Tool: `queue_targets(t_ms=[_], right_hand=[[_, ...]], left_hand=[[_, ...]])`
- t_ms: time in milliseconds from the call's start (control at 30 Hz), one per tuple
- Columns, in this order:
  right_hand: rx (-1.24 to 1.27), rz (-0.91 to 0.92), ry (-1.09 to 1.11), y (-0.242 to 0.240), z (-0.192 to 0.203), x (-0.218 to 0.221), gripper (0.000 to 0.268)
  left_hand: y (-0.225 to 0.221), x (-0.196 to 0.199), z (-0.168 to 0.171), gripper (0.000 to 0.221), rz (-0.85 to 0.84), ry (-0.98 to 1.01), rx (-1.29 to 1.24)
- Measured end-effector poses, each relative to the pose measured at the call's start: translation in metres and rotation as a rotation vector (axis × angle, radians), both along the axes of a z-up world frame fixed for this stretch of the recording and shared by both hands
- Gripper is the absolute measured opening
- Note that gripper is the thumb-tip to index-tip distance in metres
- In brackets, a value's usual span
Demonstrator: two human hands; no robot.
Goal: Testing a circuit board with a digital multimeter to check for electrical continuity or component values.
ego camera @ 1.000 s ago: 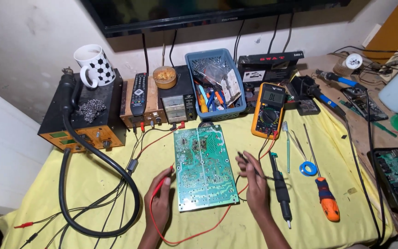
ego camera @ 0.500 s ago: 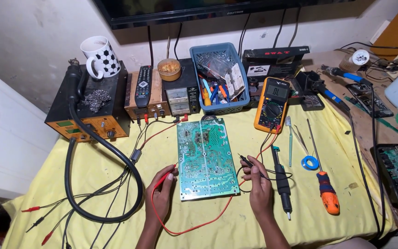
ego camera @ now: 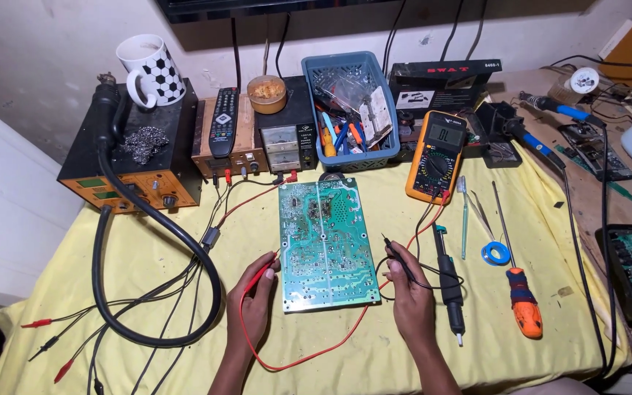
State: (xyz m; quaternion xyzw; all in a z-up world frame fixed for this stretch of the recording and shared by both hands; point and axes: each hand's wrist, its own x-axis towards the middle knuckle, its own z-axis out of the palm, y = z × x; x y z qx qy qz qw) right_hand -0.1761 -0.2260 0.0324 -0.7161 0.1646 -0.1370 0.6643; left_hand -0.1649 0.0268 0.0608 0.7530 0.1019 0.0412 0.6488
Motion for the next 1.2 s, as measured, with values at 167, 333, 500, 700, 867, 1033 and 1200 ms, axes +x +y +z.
queue_targets(t_ms=[167, 333, 500, 700, 867, 1033, 1200], right_hand=[[0.029, 0.015, -0.037, -0.001, -0.004, 0.001, 0.046], [0.016, 0.016, -0.008, -0.002, -0.003, 0.002, 0.047], [0.047, 0.021, -0.057, -0.001, -0.002, 0.003, 0.046], [0.057, 0.028, -0.06, -0.001, -0.003, 0.002, 0.046], [0.063, 0.031, -0.058, -0.002, -0.004, 0.002, 0.046], [0.054, 0.024, -0.055, -0.003, -0.006, 0.003, 0.046], [0.072, 0.02, -0.057, -0.002, -0.007, 0.003, 0.046]], left_hand=[[0.001, 0.001, -0.009, 0.04, -0.018, -0.024, 0.029], [0.002, 0.001, -0.01, 0.039, -0.038, -0.014, 0.145], [0.001, 0.001, -0.011, 0.036, 0.014, -0.075, -0.05], [0.003, 0.001, -0.014, 0.037, 0.019, -0.058, -0.074], [0.004, 0.002, -0.019, 0.038, 0.038, -0.025, -0.108], [0.001, 0.0, -0.01, 0.047, 0.057, 0.004, -0.17], [0.003, 0.001, -0.016, 0.048, 0.036, -0.057, -0.04]])
